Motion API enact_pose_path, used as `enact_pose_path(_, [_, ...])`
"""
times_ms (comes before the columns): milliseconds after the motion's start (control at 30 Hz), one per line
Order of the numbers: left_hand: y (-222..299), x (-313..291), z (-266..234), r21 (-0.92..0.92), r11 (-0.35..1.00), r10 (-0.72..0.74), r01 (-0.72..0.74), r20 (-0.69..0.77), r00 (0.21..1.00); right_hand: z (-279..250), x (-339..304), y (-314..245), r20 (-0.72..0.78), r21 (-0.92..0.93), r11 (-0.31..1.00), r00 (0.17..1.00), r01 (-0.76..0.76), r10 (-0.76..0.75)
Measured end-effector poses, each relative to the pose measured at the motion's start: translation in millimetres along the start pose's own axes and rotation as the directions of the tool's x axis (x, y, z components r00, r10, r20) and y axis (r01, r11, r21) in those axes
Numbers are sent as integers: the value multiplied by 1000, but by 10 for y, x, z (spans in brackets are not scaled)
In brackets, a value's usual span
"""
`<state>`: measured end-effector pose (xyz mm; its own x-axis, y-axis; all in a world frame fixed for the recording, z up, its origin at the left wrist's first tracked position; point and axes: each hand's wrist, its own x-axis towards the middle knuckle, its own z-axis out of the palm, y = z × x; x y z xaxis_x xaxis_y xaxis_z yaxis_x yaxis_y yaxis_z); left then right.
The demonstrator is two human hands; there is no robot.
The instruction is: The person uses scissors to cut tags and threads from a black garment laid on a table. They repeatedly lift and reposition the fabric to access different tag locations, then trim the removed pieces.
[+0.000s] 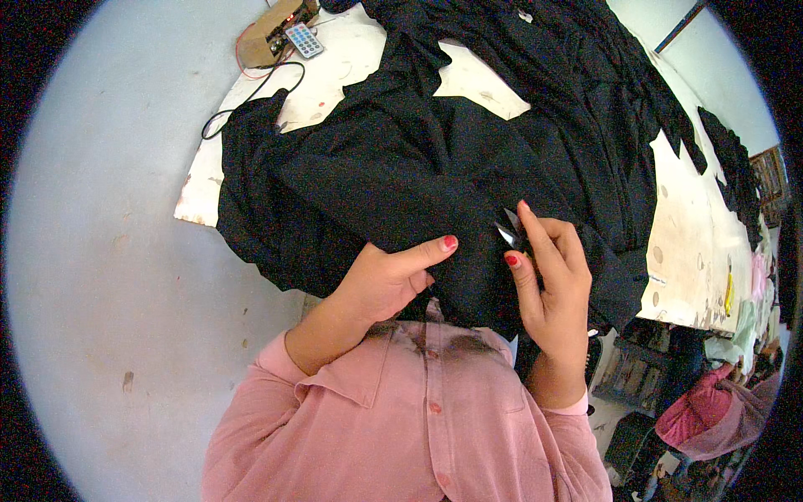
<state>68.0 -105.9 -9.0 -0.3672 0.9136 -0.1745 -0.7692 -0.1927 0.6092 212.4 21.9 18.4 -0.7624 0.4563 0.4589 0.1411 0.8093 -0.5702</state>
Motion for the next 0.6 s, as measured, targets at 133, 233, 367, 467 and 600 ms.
enact_pose_path(133, [-34, 2, -49, 3, 1000, 23, -23, -6, 1000, -30, -30, 45, -109, -62, 994, 990, 88, -95])
enact_pose_path(233, [-59, 20, -52, -13, 999, 45, -44, 25, 999, -34, -47, 0, -127, -88, 987, 981, 134, -145])
enact_pose_path(367, [-79, 24, -54, 16, 997, 71, -71, 32, 997, 31, -57, 9, -145, -147, 970, 966, 195, -216])
enact_pose_path(467, [-86, 25, -69, 15, 998, 65, -65, 50, 997, 58, -37, 10, -156, -151, 966, 960, 211, -234])
enact_pose_path(600, [-55, 9, -45, -23, 1000, 21, -20, 74, 997, 82, -3, 23, -176, -161, 958, 948, 236, -264])
